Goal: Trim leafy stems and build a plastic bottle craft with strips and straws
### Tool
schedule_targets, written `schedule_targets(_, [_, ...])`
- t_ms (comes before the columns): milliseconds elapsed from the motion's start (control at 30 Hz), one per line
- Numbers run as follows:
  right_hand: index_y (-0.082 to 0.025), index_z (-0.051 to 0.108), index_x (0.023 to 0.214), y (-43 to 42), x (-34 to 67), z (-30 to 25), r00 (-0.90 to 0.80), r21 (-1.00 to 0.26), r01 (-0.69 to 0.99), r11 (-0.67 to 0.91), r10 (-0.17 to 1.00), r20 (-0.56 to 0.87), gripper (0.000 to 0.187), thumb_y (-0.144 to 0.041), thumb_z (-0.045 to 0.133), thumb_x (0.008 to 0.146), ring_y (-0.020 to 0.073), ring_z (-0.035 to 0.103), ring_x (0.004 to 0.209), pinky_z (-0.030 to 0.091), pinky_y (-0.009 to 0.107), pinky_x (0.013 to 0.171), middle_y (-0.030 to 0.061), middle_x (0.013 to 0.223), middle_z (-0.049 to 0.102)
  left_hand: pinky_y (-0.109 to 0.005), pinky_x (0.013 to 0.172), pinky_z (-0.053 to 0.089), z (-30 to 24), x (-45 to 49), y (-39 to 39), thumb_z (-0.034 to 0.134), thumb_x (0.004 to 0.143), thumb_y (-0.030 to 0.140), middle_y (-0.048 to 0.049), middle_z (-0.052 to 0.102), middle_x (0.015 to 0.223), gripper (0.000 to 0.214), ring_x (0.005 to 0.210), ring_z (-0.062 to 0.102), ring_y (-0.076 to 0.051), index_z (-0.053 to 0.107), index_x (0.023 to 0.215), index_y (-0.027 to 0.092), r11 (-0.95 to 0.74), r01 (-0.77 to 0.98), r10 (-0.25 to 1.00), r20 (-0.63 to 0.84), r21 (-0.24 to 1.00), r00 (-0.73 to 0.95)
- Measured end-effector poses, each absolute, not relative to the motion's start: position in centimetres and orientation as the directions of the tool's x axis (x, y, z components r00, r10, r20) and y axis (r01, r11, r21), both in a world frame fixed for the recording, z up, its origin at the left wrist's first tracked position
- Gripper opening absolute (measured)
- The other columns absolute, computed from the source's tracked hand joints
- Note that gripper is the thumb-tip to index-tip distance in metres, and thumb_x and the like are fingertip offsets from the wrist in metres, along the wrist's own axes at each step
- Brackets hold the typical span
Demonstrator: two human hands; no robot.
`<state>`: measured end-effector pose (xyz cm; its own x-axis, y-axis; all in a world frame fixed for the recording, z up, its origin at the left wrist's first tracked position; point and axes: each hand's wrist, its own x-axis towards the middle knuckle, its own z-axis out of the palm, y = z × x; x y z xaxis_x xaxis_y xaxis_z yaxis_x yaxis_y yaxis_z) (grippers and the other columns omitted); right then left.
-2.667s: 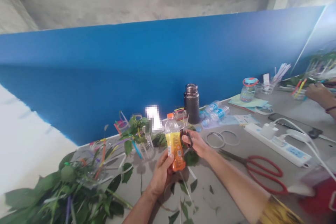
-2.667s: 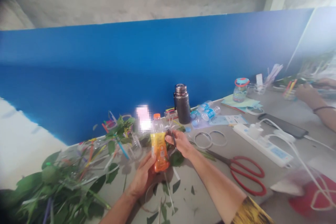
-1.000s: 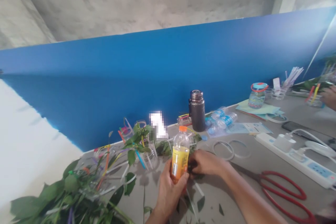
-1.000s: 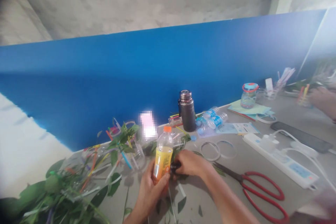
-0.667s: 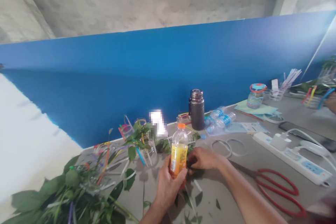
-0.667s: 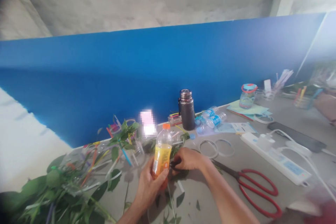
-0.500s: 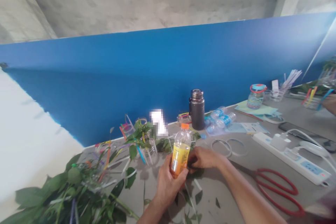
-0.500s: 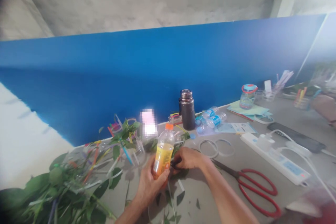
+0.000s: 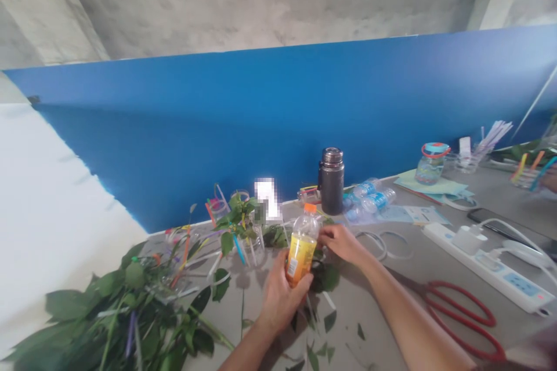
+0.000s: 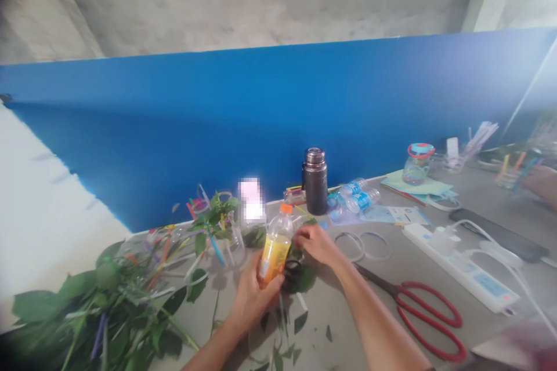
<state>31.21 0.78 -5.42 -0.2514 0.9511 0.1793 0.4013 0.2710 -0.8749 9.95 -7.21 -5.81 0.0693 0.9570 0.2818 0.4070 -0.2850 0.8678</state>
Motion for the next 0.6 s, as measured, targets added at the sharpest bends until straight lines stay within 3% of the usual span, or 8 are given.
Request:
schedule_targets(100, [-0.018,0.064,0.071,1.0,31.1,-4.4,-0.027,-0.903,0.308,0.300,0.951,0.307,0.059,-0.065,0.039,0.097,0.0158,0.051,0.056,0.039,0.027,0.056,0.0027,0.062,0.061,-0.043,0.091,0.053,-6.2,10.0,-7.1,0.071,0.075,0.028,-0.0102,0.071,0.111,0.050,0.099,0.068,-0.028,0.059,0.123,0.016,-0.281,0.505,0.953,0.297,0.816,0.051])
schedule_targets(167, [-0.019,0.060,0.069,0.9,30.9,-3.2,0.032,-0.880,0.323,0.348,0.926,0.377,0.068,-0.072,0.029,0.099,0.0168,0.053,0.058,0.040,0.028,0.059,0.0032,0.061,0.060,-0.044,0.094,0.052,-6.5,9.7,-6.9,0.071,0.076,0.027,-0.0109,0.069,0.114,0.051,0.104,0.067,-0.029,0.058,0.125,0.017,-0.284,0.586,0.945,0.326,0.759,0.035])
schedule_targets(367, [-0.019,0.064,0.072,0.6,29.8,-0.1,0.009,-0.716,0.595,0.364,0.888,0.459,0.063,-0.069,0.037,0.098,0.0162,0.052,0.059,0.033,0.027,0.057,0.0026,0.060,0.059,-0.044,0.094,0.053,-7.3,9.0,-6.6,0.066,0.081,0.022,-0.0104,0.067,0.114,0.049,0.107,0.066,-0.029,0.056,0.129,0.019,-0.366,0.764,0.867,0.492,0.531,0.074])
schedule_targets(467, [-0.019,0.063,0.069,0.7,29.8,0.4,-0.027,-0.668,0.647,0.367,0.887,0.462,0.060,-0.064,0.036,0.099,0.0166,0.053,0.060,0.034,0.027,0.058,0.0038,0.061,0.061,-0.044,0.092,0.054,-7.2,9.1,-6.6,0.066,0.080,0.021,-0.0111,0.069,0.112,0.051,0.104,0.067,-0.029,0.057,0.130,0.018,-0.376,0.760,0.869,0.487,0.530,0.090])
schedule_targets(600, [-0.019,0.061,0.065,0.9,30.5,0.5,-0.065,-0.675,0.618,0.403,0.882,0.467,0.056,-0.058,0.038,0.099,0.0169,0.054,0.059,0.036,0.028,0.058,0.0034,0.059,0.060,-0.044,0.091,0.055,-6.2,9.1,-6.7,0.069,0.076,0.024,-0.0117,0.072,0.113,0.053,0.102,0.069,-0.030,0.061,0.128,0.019,-0.405,0.663,0.889,0.441,0.629,0.124])
